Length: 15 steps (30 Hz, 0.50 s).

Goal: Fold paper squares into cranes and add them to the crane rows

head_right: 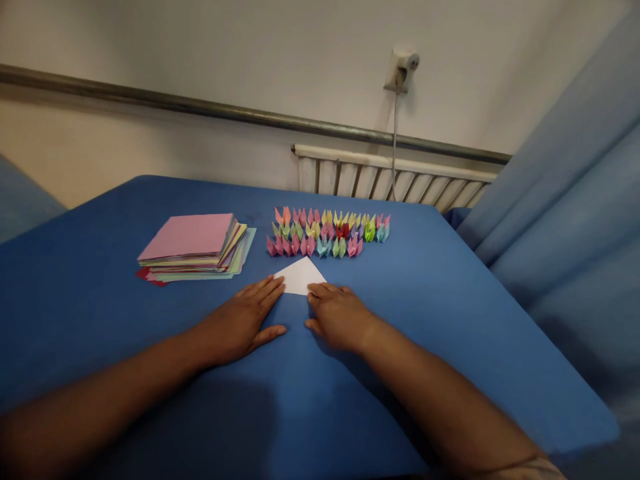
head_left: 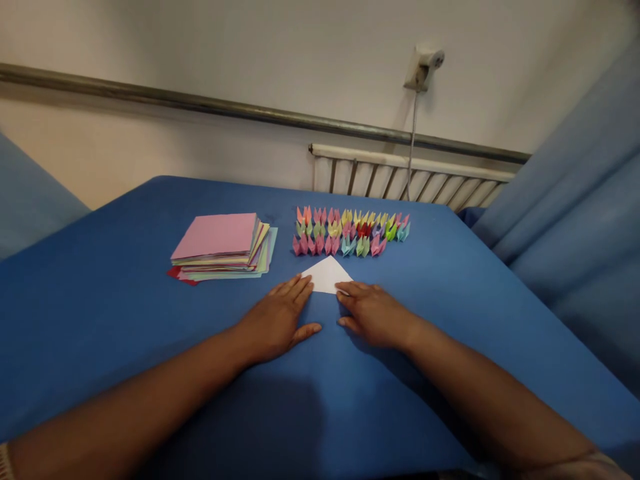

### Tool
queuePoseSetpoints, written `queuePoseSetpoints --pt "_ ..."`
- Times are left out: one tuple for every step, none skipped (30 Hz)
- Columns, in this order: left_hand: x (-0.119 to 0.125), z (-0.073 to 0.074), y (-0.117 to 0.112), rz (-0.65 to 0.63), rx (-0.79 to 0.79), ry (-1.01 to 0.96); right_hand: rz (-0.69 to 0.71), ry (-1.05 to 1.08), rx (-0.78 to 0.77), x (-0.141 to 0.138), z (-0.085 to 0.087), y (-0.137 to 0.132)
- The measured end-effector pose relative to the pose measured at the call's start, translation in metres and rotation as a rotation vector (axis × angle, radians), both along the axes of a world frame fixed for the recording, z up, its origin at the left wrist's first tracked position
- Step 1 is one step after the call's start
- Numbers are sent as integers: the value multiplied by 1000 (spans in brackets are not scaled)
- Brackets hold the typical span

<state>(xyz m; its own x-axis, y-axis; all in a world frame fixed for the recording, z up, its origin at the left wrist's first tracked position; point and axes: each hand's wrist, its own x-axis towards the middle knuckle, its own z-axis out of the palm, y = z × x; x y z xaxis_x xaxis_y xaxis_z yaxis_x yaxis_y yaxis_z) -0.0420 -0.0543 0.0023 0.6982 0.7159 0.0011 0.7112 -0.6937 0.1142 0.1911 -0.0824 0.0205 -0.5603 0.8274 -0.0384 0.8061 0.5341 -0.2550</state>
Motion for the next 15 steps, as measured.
queuePoseSetpoints --pt "-3 2 0 15 1 3 -20 -22 -6 3 3 -2" --pt "-4 3 0 29 2 6 -42 -43 -10 7 7 -4" --pt "-6 4 -1 41 3 9 -63 -64 -14 10 9 -6" --pt "-6 5 -1 49 3 15 -86 -85 -17 14 12 -8" --pt "-6 6 -1 53 2 21 -107 -108 -22 18 14 -9" --pt "-6 7 -2 55 2 24 -130 -135 -29 21 17 -9" --pt "-6 8 -2 57 1 26 -160 -167 -37 24 19 -9" --pt "-5 8 -2 56 2 29 -198 -203 -44 27 20 -8" --pt "-5 8 -2 56 4 33 -247 -237 -47 29 21 -6" --pt "-5 8 -2 56 10 39 -304 -261 -41 30 20 -3" --pt "-5 8 -2 57 16 47 -364 -272 -22 30 18 0" --pt "-5 7 -2 57 23 53 -416 -261 8 30 15 4" --pt "-5 7 -2 55 28 51 -446 -229 58 28 10 8" --pt "-5 6 -2 55 31 42 -457 -181 106 25 5 12" --pt "-6 5 -2 53 30 26 -429 -115 142 22 -2 16"
